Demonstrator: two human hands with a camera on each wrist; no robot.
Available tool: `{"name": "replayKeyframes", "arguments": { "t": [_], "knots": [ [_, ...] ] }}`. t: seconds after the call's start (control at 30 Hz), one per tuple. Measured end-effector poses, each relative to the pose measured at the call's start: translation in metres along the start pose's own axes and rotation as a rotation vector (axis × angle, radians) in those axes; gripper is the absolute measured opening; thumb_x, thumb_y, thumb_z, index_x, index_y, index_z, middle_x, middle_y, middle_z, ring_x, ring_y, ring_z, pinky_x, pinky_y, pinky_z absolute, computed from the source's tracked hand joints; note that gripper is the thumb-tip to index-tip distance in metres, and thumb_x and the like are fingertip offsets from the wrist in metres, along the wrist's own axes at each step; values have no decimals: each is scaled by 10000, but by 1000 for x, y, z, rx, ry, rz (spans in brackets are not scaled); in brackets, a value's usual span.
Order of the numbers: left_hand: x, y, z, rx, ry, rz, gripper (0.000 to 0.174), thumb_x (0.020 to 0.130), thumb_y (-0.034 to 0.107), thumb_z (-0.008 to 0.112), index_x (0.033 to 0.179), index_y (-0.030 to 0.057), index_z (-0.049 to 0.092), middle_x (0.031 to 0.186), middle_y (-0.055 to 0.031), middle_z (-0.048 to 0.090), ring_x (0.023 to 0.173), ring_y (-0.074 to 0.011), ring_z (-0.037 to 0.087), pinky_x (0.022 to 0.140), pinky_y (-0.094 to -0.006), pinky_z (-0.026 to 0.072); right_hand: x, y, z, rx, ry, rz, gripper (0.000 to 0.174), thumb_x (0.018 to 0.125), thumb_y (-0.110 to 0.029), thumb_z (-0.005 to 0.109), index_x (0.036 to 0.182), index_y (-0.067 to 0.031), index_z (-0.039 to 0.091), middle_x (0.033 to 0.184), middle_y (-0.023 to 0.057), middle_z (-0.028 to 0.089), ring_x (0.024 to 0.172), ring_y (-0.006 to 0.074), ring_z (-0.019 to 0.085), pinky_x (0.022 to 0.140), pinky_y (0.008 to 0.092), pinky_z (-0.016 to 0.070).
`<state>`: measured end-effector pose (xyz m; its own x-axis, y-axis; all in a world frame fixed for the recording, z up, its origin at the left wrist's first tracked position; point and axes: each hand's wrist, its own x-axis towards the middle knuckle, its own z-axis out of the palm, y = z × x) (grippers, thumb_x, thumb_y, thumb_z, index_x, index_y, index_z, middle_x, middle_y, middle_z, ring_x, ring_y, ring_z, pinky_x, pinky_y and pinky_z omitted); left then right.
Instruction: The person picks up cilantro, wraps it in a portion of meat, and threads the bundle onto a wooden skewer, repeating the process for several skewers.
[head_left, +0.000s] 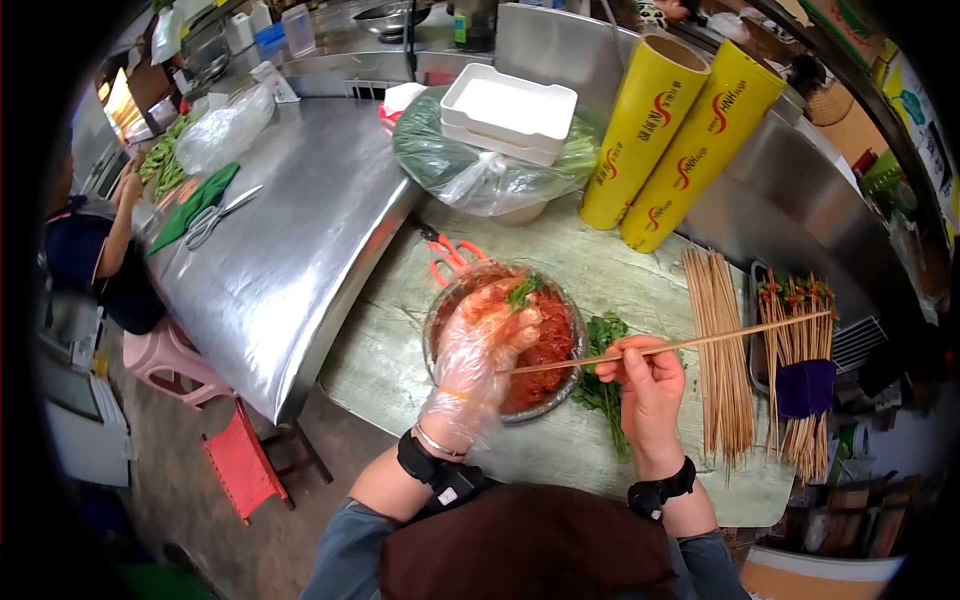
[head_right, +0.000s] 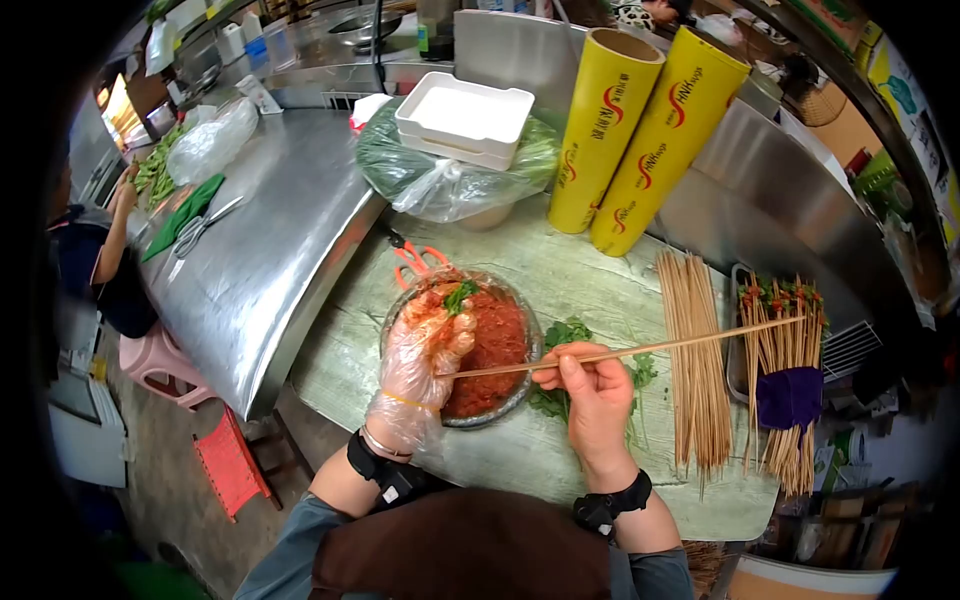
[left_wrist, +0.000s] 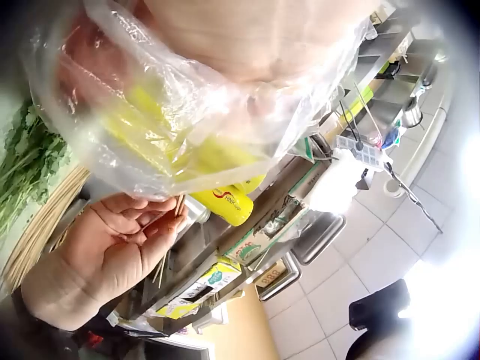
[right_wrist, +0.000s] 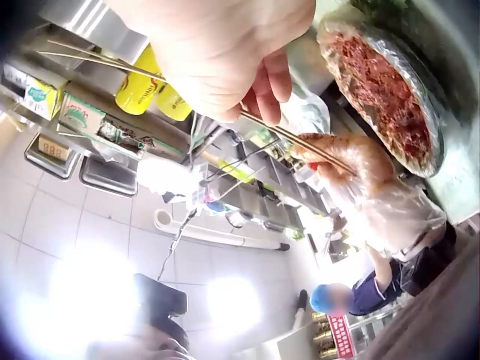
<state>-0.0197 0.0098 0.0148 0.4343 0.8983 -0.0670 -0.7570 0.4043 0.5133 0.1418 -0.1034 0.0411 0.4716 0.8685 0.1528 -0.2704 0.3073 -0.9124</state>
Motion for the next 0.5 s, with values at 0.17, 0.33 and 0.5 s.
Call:
{"name": "replayKeyframes", "arguments": {
  "t": [0.17, 0.33, 0.5],
  "knots": [
    [-9, -5, 8, 55, 91, -19, 197, 906, 9, 528, 1102, 6, 517, 1049, -169, 602, 830, -247, 652, 659, -313, 585, -1, 1, -2, 25, -230, 44, 177, 945, -129, 528, 908, 27, 604, 902, 101, 573, 715, 171, 624, 684, 271, 506],
    [-17, -7, 7, 190, 75, -92, 208, 909, 25, 544, 1112, 2, 501, 1091, -149, 597, 870, -237, 655, 733, -326, 577, -4, -11, -6, -213, -441, 134, 312, 969, -185, 483, 783, 43, 586, 890, 82, 522, 744, 180, 599, 699, 295, 499],
    [-23, -2, 4, 302, 34, -160, 216, 914, 12, 531, 1125, -36, 524, 1074, -143, 612, 903, -233, 657, 791, -332, 567, -1, -27, -32, -51, -436, 134, 246, 943, -171, 536, 813, 33, 580, 908, 96, 522, 790, 204, 612, 754, 344, 529]
  ]
}}
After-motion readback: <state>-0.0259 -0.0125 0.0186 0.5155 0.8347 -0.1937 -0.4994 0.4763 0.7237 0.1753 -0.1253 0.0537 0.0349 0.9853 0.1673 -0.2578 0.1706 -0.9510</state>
